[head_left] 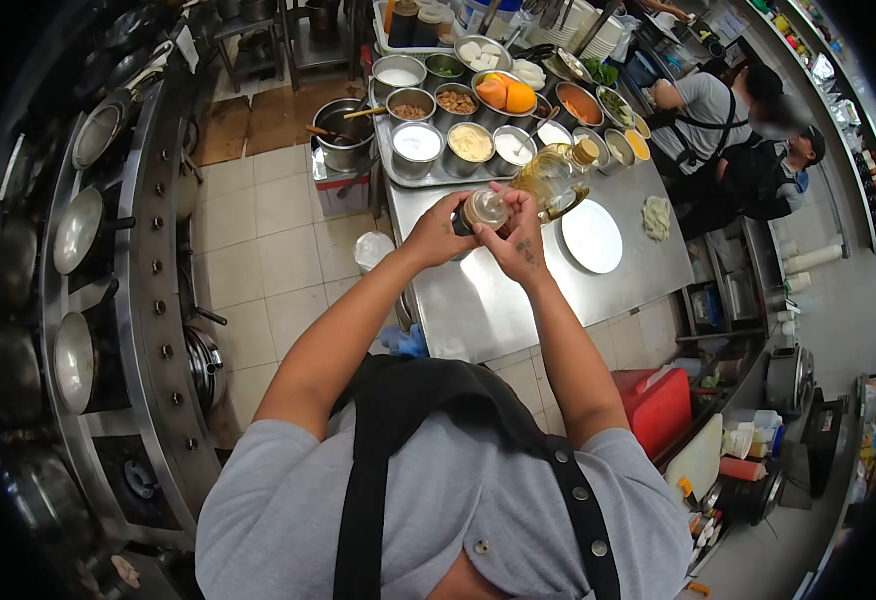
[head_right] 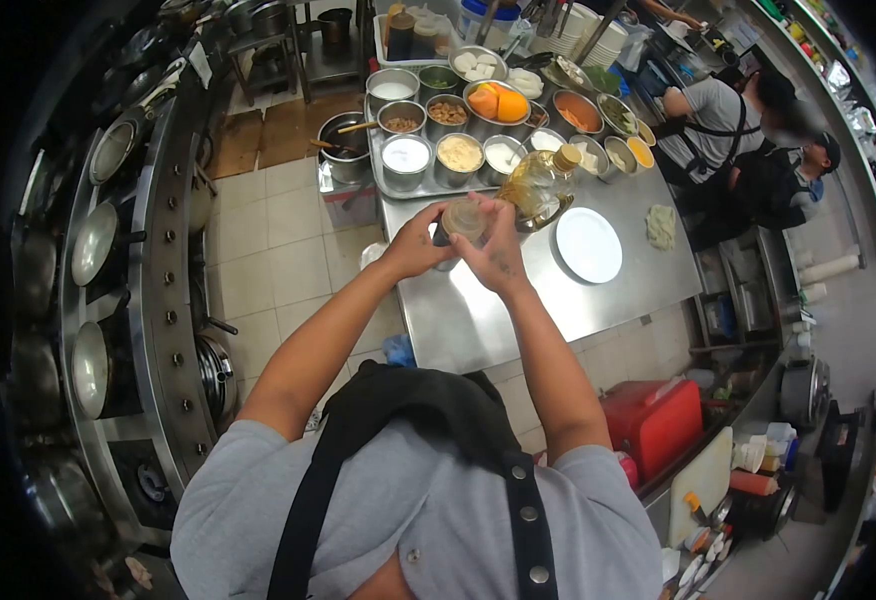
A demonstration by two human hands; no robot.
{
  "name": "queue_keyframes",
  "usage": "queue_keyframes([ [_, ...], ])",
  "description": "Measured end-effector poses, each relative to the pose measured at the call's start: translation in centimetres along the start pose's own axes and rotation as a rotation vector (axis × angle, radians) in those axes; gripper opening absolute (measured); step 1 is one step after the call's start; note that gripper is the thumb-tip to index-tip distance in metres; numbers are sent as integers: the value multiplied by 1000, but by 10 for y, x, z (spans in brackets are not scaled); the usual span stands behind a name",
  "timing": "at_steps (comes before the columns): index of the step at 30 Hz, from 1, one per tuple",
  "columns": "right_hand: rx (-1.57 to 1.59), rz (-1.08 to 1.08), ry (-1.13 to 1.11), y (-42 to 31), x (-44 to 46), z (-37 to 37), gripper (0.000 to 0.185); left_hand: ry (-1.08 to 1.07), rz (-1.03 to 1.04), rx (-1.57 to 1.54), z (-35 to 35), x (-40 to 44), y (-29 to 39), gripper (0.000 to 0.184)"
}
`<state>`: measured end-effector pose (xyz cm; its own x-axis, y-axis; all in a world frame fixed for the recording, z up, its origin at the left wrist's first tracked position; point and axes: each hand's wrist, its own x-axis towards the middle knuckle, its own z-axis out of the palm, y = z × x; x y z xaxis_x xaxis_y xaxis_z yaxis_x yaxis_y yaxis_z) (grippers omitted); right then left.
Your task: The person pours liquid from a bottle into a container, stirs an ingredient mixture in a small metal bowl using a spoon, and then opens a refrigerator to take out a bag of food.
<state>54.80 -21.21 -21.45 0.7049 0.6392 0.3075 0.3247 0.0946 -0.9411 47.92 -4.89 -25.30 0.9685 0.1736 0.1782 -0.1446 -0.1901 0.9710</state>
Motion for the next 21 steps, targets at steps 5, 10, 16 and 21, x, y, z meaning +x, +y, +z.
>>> queue_keyframes([
  [5,-144,40,-48,-4,5,-6,79,-22,47,17,-5,2,1,77],
  [10,-354,73,-23,-8,6,-2,91,-45,49,10,-8,1,2,76],
  [16,-807,255,142,-58,8,24,93,-88,51,-2,-11,5,4,77],
  [21,-975,286,-59,-74,23,14,78,-114,21,-73,-12,6,5,76],
])
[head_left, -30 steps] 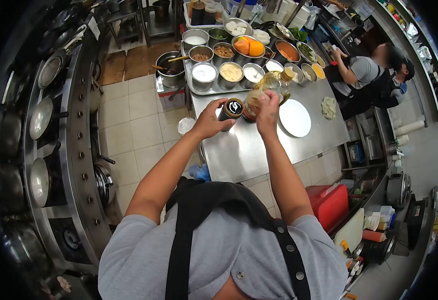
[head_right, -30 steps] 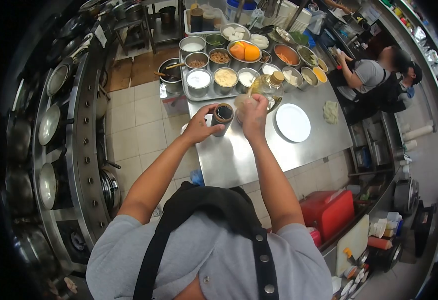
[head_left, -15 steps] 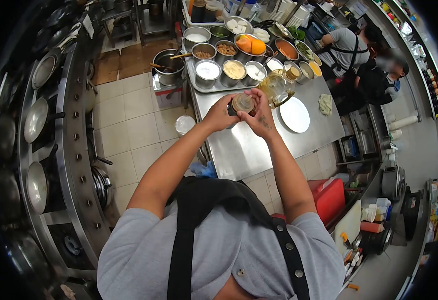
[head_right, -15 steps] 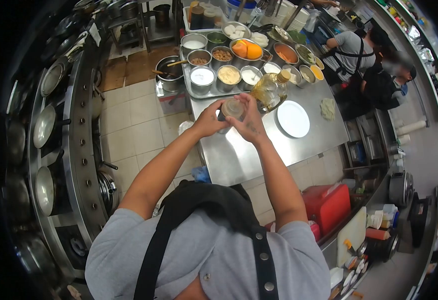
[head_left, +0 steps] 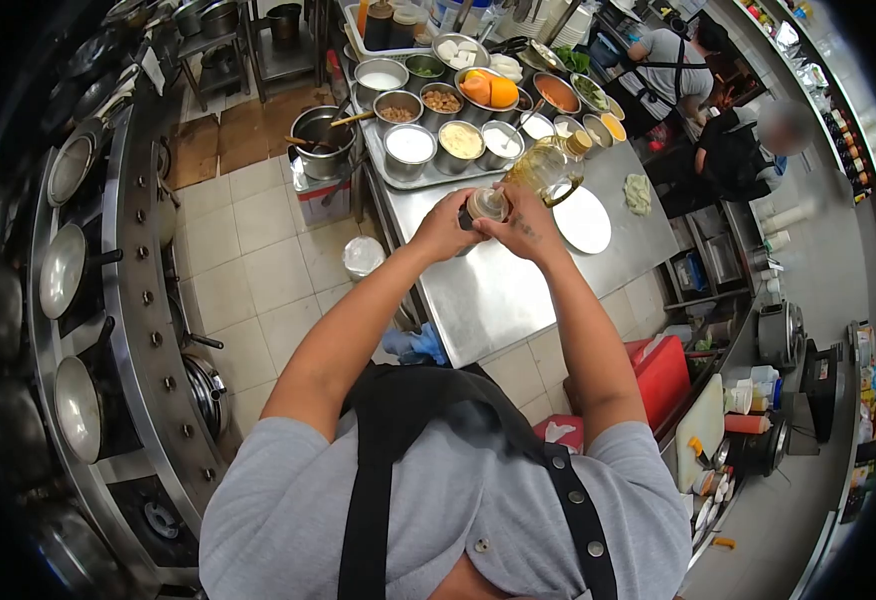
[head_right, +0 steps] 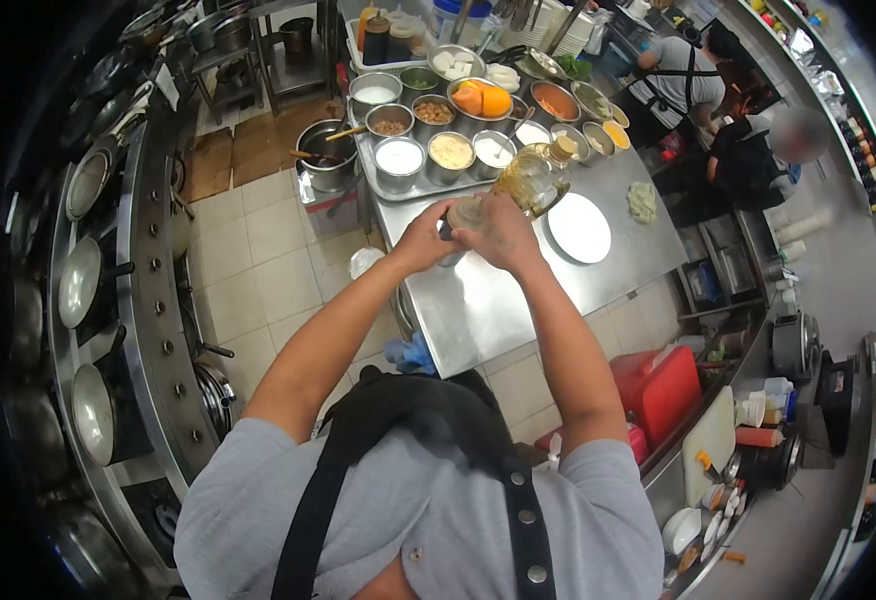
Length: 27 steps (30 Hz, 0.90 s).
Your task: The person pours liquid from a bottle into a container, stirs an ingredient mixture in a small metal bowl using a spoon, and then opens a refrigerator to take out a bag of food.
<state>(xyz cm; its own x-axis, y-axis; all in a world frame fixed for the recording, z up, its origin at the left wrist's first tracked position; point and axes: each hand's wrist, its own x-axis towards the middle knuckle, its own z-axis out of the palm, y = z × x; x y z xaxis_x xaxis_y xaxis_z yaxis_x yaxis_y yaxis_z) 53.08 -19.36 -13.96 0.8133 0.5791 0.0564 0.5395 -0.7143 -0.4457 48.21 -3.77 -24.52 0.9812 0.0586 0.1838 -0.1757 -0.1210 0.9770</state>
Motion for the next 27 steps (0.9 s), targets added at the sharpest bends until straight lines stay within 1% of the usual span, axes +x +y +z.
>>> queue_keyframes([
  [1,-35,25,-83,-5,2,-8,75,-2,-9,23,-1,-1,3,75],
  [3,-17,-25,-80,3,6,-10,71,-2,-29,66,-2,-1,8,75],
  [4,-7,-51,-80,6,7,-10,69,5,-7,74,-2,1,4,74],
  [7,-25,-60,-103,10,8,-10,70,26,29,80,2,1,-5,74],
  [10,-59,26,-127,-5,5,-15,74,23,8,41,2,-1,-2,76],
  [12,-126,210,-206,-29,7,-25,78,1,-20,9,1,-2,3,76],
  [13,-160,298,-245,-35,9,-29,80,18,4,10,1,-1,0,76],
  [15,-55,27,-58,-15,6,-18,77,50,51,15,4,-1,-12,76],
  [16,-2,-109,35,0,7,-11,76,52,35,29,5,-2,-12,76],
  [17,114,-306,32,17,13,-5,70,55,21,43,5,-3,-10,77],
  [19,2,-372,-78,23,22,-4,65,72,22,99,5,-3,-8,78],
  [20,-57,-408,-126,23,26,-6,62,98,68,134,7,-2,-14,77],
  [21,-120,-369,-143,12,24,-11,52,96,69,125,6,-2,-18,78],
  [22,-159,-278,-119,-3,20,-17,46,96,70,114,6,-3,-18,78],
  [24,-287,-106,-119,-18,20,-18,53,60,48,51,7,-2,-25,82],
  [25,-364,-62,-133,-19,24,-14,62,71,23,61,9,-5,-27,82],
  [26,-356,-50,-127,-20,25,-15,62,81,-2,71,9,-6,-30,81],
  [27,-348,-37,-124,-23,24,-17,63,53,-58,114,6,-9,-6,82],
])
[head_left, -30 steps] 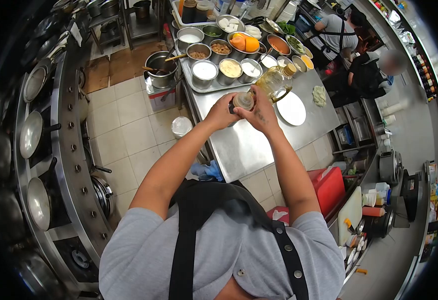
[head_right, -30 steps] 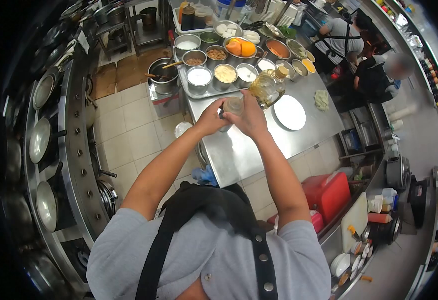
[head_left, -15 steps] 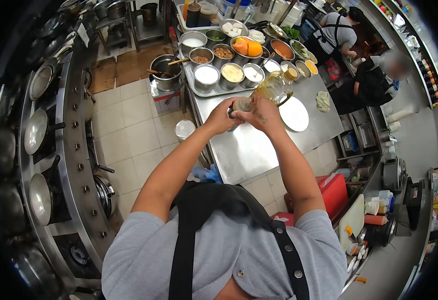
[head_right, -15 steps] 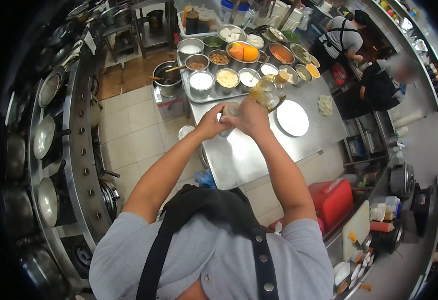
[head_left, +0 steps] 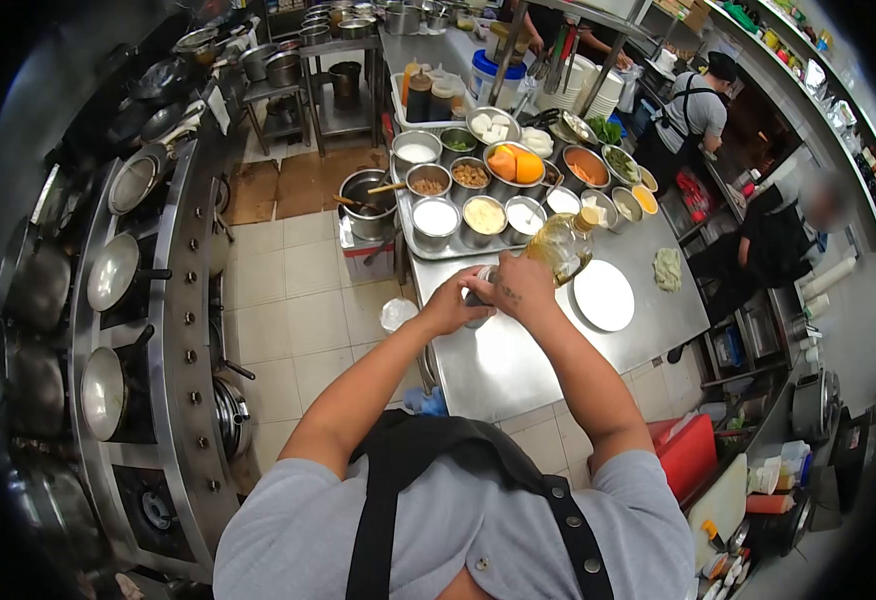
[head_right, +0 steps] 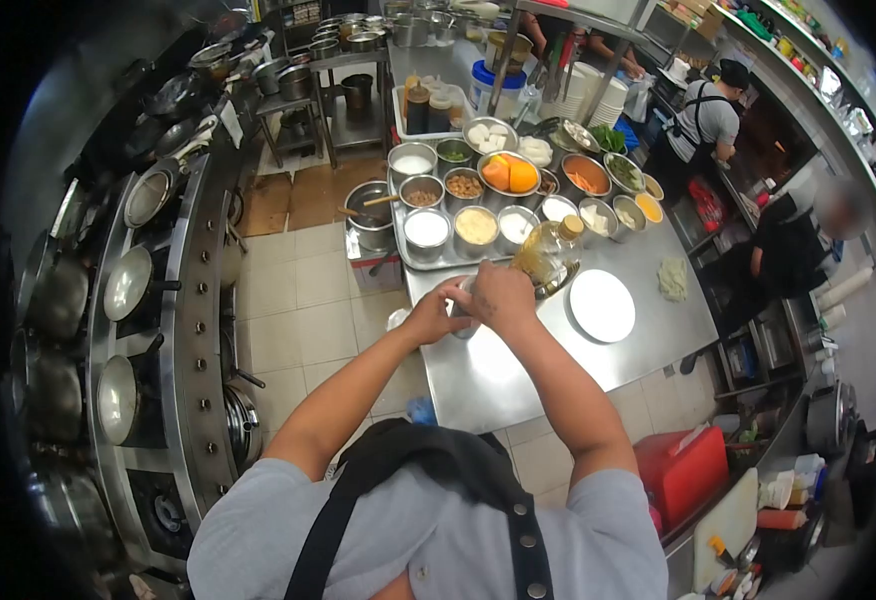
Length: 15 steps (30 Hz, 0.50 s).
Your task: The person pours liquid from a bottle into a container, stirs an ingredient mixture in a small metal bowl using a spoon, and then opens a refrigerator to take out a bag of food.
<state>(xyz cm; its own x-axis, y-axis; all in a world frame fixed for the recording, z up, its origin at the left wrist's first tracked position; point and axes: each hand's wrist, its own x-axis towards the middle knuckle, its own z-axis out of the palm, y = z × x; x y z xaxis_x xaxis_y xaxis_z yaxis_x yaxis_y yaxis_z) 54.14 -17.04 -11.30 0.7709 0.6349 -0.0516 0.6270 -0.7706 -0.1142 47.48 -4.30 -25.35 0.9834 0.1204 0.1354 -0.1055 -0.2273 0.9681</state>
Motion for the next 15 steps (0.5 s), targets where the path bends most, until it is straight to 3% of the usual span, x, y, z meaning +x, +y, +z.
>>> queue_keyframes([
  [1,11,13,1,-1,-2,-1,63,-11,-8,2,-1,1,1,83],
  [2,91,-166,149,10,-7,4,65,-22,-16,4,-2,1,1,83],
  [5,205,-494,163,37,4,25,64,-26,-40,-1,-2,0,-1,83],
  [6,191,-420,169,37,4,29,62,-27,-25,-14,-2,0,-1,82],
  [9,109,81,-206,1,0,-15,66,-20,-22,-58,7,-2,-19,81],
  [12,191,-60,-74,12,-11,-20,67,-21,-69,-55,3,-1,-4,83],
  [15,294,-525,6,37,-3,10,74,-8,-48,-36,4,-2,-6,84],
])
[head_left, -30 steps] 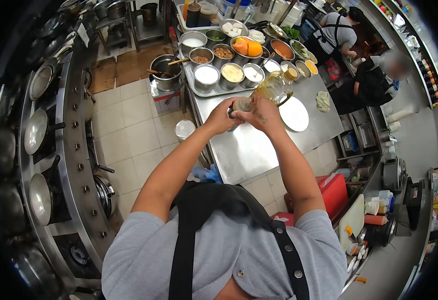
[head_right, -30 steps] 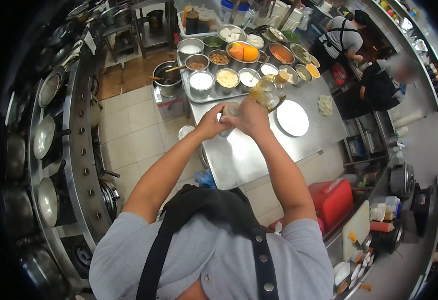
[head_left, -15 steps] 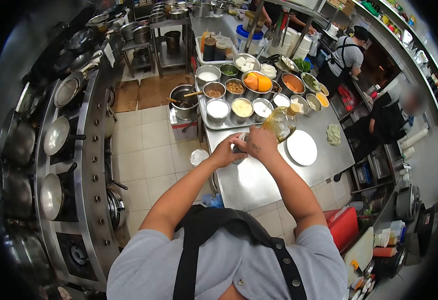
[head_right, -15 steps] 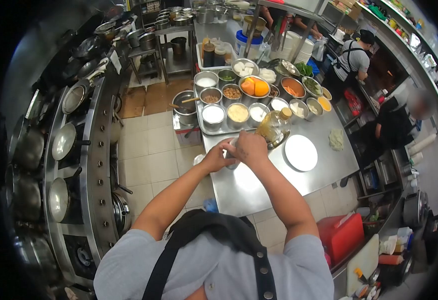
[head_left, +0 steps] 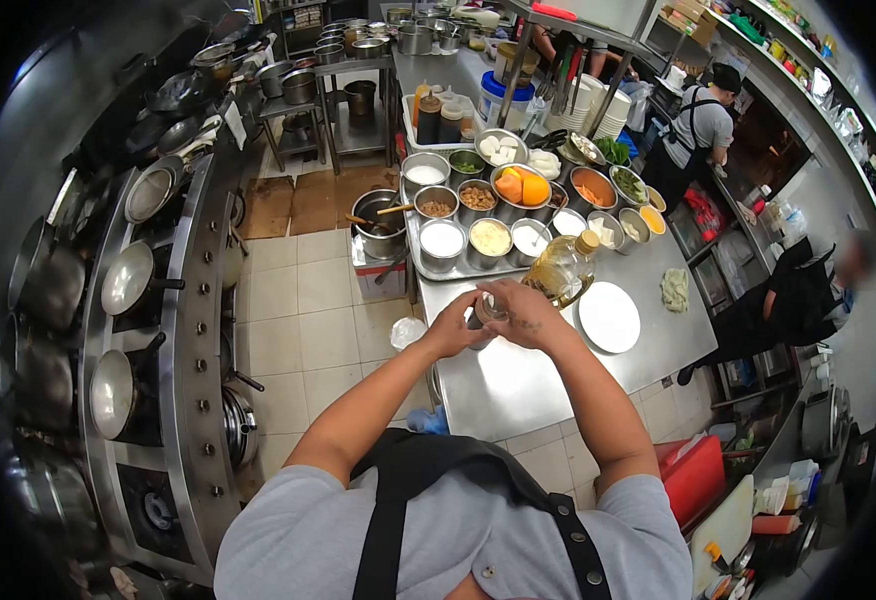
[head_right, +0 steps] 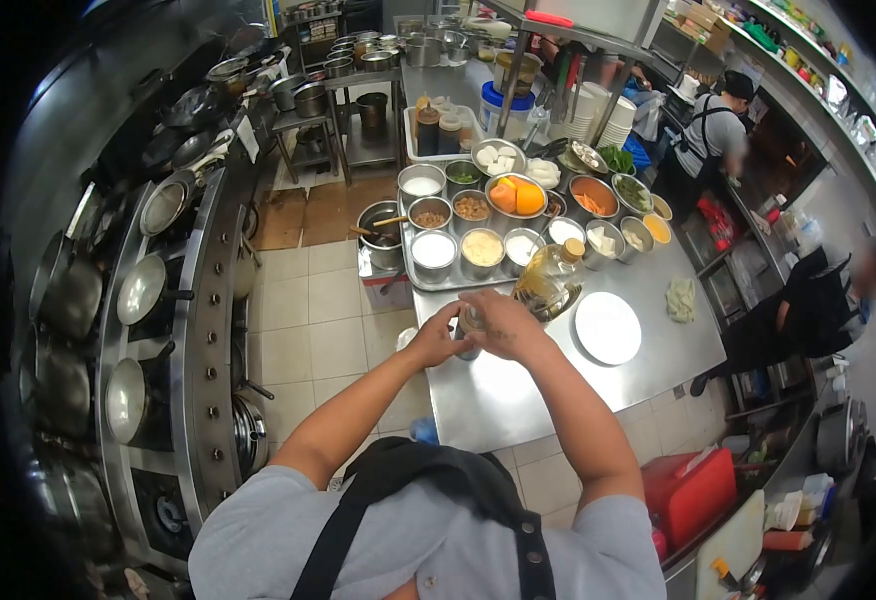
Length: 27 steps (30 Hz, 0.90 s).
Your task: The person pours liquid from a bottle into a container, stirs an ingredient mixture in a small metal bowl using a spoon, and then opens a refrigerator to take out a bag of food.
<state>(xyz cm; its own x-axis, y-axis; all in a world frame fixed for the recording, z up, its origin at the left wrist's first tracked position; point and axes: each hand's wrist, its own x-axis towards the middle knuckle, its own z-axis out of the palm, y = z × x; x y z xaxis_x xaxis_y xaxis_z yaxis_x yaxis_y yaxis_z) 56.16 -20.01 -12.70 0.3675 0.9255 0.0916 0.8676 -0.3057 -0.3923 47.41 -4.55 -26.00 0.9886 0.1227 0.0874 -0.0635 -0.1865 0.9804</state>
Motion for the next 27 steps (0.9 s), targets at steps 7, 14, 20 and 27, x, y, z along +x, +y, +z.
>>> queue_keyframes([
  [7,-65,401,32,-31,2,-25,78,16,-16,-67,6,-2,-4,81],
  [14,-142,642,-177,-42,23,-23,81,20,89,-41,7,-6,-16,82],
  [20,-55,111,136,4,-10,13,62,47,27,-105,3,-13,11,78],
  [27,-215,698,133,-41,5,41,80,-110,121,-262,5,0,-23,78],
])
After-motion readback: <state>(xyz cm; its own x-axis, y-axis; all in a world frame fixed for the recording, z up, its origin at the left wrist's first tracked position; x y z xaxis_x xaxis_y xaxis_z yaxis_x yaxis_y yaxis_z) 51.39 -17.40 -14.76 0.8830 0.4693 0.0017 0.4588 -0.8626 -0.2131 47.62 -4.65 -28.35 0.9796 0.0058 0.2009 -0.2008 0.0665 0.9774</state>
